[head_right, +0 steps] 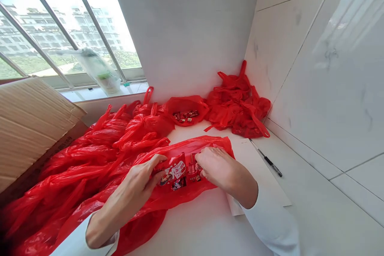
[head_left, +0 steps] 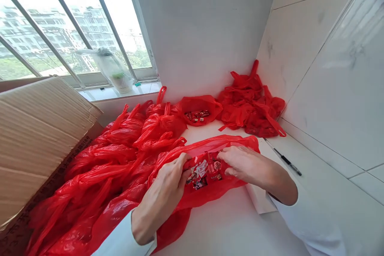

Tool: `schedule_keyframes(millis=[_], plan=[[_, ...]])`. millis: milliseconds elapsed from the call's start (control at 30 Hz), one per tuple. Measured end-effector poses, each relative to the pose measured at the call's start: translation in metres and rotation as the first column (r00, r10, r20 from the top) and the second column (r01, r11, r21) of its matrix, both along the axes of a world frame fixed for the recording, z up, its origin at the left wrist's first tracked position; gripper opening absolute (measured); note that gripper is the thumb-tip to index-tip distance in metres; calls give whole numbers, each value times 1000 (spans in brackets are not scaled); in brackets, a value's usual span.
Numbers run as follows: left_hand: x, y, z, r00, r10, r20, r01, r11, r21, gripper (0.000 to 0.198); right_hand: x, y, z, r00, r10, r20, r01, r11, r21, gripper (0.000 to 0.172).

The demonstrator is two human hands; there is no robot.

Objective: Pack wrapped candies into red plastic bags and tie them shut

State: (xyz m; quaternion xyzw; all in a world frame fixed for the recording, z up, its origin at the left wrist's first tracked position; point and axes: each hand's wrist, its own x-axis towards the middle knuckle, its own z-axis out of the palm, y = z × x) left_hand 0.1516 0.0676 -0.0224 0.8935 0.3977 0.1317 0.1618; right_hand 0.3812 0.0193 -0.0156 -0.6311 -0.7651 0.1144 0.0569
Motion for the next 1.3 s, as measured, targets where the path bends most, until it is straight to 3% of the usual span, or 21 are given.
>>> schedule_keyframes(millis=[100, 267, 400, 500, 700, 967, 1033, 1167, 1300], plan=[[19, 2, 5, 997, -23, -75, 26, 999, 38, 20, 1, 0, 5, 999, 18, 40, -15, 998, -67, 28], [43, 14, 0, 986, 3, -167, 13, 995, 94, 25, 3, 7, 5, 995, -39, 91, 43, 998, -43, 22], [46, 24, -12, 966, 55, -254, -22, 991, 132, 29, 3, 15, -4, 989, -75, 125, 79, 996, -28, 11], [45, 29, -19, 941, 108, -320, -59, 986, 158, 35, 4, 17, -11, 988, -90, 128, 94, 995, -23, 13], [54, 27, -19, 909, 186, -372, -106, 969, 225, 38, 4, 13, -9, 984, -114, 137, 119, 993, -27, 17], [59, 39, -20, 908, 167, -384, -130, 984, 120, 29, 0, 13, 1, 964, -132, 230, 158, 983, -98, 20], [55, 45, -19, 914, 127, -385, -101, 991, 86, 29, -1, 13, 2, 963, -133, 235, 161, 982, -102, 26], [50, 53, -23, 926, 19, -376, -5, 999, 39, 29, -4, 14, 5, 961, -135, 240, 170, 977, -132, 23], [55, 56, -33, 939, 19, -343, 9, 997, 80, 32, -6, 14, 5, 961, -133, 244, 168, 977, -128, 18]])
